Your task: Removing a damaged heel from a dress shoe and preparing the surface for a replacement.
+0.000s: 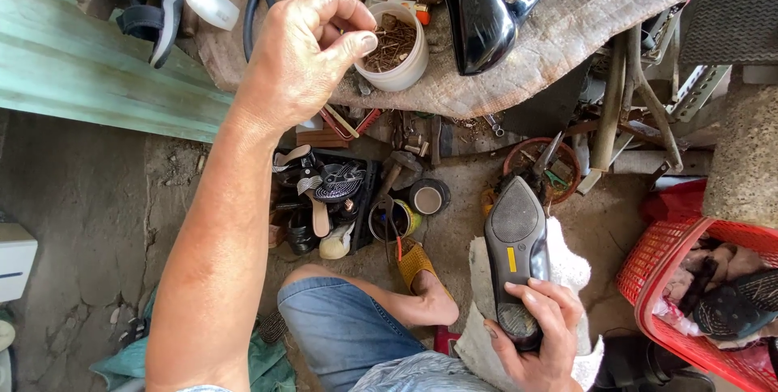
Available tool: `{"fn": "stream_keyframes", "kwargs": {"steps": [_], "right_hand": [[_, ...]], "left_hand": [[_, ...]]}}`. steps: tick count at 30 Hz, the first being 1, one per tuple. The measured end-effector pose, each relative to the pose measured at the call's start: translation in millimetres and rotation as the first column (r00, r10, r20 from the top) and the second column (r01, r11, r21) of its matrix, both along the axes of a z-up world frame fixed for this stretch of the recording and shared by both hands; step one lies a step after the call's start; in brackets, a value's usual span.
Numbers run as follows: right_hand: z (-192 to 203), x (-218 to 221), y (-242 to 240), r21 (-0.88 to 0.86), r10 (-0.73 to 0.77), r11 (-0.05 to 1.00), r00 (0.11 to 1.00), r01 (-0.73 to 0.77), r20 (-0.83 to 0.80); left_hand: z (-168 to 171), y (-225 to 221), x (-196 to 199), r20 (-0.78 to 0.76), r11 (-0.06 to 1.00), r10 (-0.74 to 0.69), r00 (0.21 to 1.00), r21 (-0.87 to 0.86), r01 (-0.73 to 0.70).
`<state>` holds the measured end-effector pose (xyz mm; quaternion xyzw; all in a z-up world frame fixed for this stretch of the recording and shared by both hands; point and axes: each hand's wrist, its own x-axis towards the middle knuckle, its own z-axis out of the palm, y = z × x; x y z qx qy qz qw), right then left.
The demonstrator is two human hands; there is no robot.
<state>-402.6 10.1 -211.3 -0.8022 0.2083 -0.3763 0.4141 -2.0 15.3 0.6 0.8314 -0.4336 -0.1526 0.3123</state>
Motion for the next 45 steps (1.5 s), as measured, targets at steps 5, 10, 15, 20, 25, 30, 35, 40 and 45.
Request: {"fn": "stream_keyframes", "kwargs": {"steps": [5, 10, 15, 20, 25, 30, 35, 40, 45], "right_hand": [[-3, -1, 0, -0.009, 0.006, 1.0, 1.0, -0.006, -0.006], [-2, -1, 0, -0.002, 0.004, 1.0, 1.0, -0.004, -0.009], [-2, -1, 0, -0.001, 0.0, 1.0, 1.0, 0.0, -0.014], [-1, 0, -1, -0.016, -0.002, 1.0, 1.0, 0.001, -0.012], [-2, -1, -2, -0.029, 0.006, 1.0, 1.0, -0.006, -0.005], [2, 0, -1, 0.013, -0.05, 0.999, 0.995, 0.051, -0.082], [12, 0, -3, 0.01, 0.007, 1.0, 1.0, -0.006, -0.03], [30, -12, -4, 0.079, 0.04, 0.996, 0.997, -0.035, -0.069], [36, -22, -2, 0.132, 0.087, 0.988, 0.995, -0.08, -0.043]], "left_hand": [[0, 2, 0, 0.017, 0.999, -0.026, 1.0, -0.031, 0.026], [3, 0, -4, -0.074, 0.995, -0.021, 0.997, -0.095, 0.014], [1, 1, -1, -0.15, 0.986, -0.049, 0.987, -0.166, 0.024], [4, 0, -4, -0.276, 0.975, 0.022, 0.961, -0.208, -0.082], [25, 5, -32, -0.335, 0.972, 0.001, 0.942, -0.221, -0.08], [24, 21, -84, -0.42, 0.955, -0.124, 0.899, -0.297, -0.007], [0, 42, -150, -0.584, 0.972, -0.045, 0.811, -0.214, -0.1], [-40, 72, -198, -0.683, 0.968, -0.071, 0.727, -0.223, -0.115], [-50, 86, -222, -0.648, 0.973, -0.082, 0.757, -0.215, -0.079]]}}
